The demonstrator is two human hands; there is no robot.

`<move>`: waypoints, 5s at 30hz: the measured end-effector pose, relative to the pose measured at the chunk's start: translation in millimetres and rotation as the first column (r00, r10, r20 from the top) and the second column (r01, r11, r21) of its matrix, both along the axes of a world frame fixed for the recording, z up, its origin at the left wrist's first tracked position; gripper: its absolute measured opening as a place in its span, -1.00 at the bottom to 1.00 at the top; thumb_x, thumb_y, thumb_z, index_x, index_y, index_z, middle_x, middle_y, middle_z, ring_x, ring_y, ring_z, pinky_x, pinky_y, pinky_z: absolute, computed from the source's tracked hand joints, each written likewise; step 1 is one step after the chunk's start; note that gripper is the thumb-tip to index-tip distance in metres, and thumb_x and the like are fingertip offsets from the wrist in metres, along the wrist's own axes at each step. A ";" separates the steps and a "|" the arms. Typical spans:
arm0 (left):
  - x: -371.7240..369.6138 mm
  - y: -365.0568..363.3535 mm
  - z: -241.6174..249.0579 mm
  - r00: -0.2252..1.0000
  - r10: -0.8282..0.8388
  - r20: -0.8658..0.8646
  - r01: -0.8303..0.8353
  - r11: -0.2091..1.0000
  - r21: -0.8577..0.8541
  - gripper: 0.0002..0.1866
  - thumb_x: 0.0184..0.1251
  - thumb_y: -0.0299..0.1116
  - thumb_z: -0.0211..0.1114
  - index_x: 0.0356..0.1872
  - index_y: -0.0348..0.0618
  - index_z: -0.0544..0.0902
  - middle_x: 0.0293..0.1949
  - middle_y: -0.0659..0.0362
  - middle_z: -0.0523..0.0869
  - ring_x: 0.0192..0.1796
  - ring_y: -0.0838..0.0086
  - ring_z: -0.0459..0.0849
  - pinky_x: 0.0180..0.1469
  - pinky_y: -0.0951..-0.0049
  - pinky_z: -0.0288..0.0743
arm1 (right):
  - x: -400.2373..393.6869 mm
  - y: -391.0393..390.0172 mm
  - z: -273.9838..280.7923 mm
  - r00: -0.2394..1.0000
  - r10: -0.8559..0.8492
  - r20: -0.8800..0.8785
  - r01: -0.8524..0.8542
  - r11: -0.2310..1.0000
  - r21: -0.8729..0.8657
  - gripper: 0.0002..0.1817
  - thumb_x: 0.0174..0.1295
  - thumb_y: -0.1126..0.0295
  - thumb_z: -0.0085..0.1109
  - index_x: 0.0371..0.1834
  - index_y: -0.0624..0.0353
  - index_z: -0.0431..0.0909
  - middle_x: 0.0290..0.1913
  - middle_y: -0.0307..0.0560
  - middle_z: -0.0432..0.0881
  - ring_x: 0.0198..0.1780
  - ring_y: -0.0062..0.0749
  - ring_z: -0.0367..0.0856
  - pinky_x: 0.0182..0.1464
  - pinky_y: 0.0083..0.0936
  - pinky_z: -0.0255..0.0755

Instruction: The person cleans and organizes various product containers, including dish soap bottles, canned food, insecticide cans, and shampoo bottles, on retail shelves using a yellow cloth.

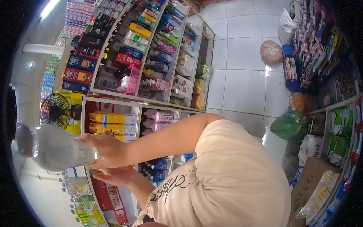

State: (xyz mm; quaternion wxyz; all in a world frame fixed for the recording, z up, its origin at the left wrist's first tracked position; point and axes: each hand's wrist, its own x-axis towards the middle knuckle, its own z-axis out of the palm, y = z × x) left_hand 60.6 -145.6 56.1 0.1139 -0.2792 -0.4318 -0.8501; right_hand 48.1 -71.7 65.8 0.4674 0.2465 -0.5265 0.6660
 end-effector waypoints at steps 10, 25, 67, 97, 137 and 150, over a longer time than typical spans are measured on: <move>-19.5 -8.5 61.6 0.963 0.140 -0.229 -0.160 0.984 -0.073 -0.14 0.18 0.35 -0.13 0.36 -0.03 0.00 0.33 -0.02 0.10 0.31 0.20 0.19 0.31 0.18 0.10 | 47.0 0.9 4.9 0.989 0.018 0.144 -0.042 0.985 0.169 -0.27 -0.18 0.14 0.33 0.07 0.19 0.23 -0.24 0.09 0.55 -0.20 0.03 0.56 -0.14 -0.22 0.42; -13.4 -23.7 69.5 0.924 0.120 -0.364 -0.165 0.982 -0.094 -0.12 0.17 0.37 -0.14 0.36 -0.05 0.01 0.34 -0.04 0.08 0.31 0.17 0.18 0.33 0.17 0.07 | 44.6 14.3 -27.6 0.831 0.419 0.366 -0.540 0.764 0.353 -0.24 -0.06 -0.14 0.24 0.05 0.24 0.32 -0.26 0.15 0.59 -0.18 -0.04 0.57 -0.17 -0.28 0.41; -19.1 -52.0 -53.5 0.590 0.352 -0.726 -0.704 0.665 -0.249 -0.20 0.32 0.16 -0.28 0.35 -0.30 -0.12 0.30 -0.14 0.13 0.30 0.09 0.23 0.29 0.16 0.23 | 52.7 21.3 -28.6 0.962 -0.115 0.247 0.020 0.934 0.356 -0.28 0.12 -0.04 0.08 0.35 -0.12 0.12 -0.38 0.00 0.61 -0.44 -0.09 0.60 -0.40 -0.32 0.47; -43.5 -61.1 26.8 0.981 0.086 -0.171 -0.125 0.965 -0.230 0.01 -0.01 0.47 -0.08 0.33 -0.12 0.07 0.27 -0.03 0.23 0.27 0.12 0.27 0.29 0.10 0.18 | 52.1 19.2 -35.1 0.970 -0.142 0.195 0.053 0.913 0.405 -0.22 0.12 -0.05 0.08 0.38 -0.08 0.04 -0.32 -0.03 0.59 -0.51 -0.13 0.57 -0.52 -0.35 0.45; -27.7 -29.0 22.1 0.637 0.339 -0.693 -0.600 0.782 -0.169 -0.25 0.24 0.12 -0.28 0.31 -0.26 0.05 0.29 -0.17 0.11 0.39 0.01 -0.02 0.33 -0.21 -0.07 | -5.4 38.2 -92.3 0.474 0.779 0.409 -0.749 0.602 -0.279 -0.24 -0.07 -0.09 0.34 0.04 0.21 0.27 -0.19 -0.14 0.46 -0.15 -0.50 0.45 -0.25 -0.53 0.42; -42.5 -39.3 -7.9 0.641 0.170 -0.749 -0.712 0.496 -0.497 -0.14 0.16 0.36 -0.14 0.18 -0.28 0.27 0.15 -0.17 0.34 0.20 0.05 0.35 0.14 -0.01 0.35 | 21.4 30.9 -76.4 0.969 -0.241 0.053 0.233 0.965 0.120 -0.60 0.07 0.09 0.19 -0.12 0.07 0.41 -0.12 0.00 0.38 -0.25 -0.12 0.45 -0.25 -0.30 0.39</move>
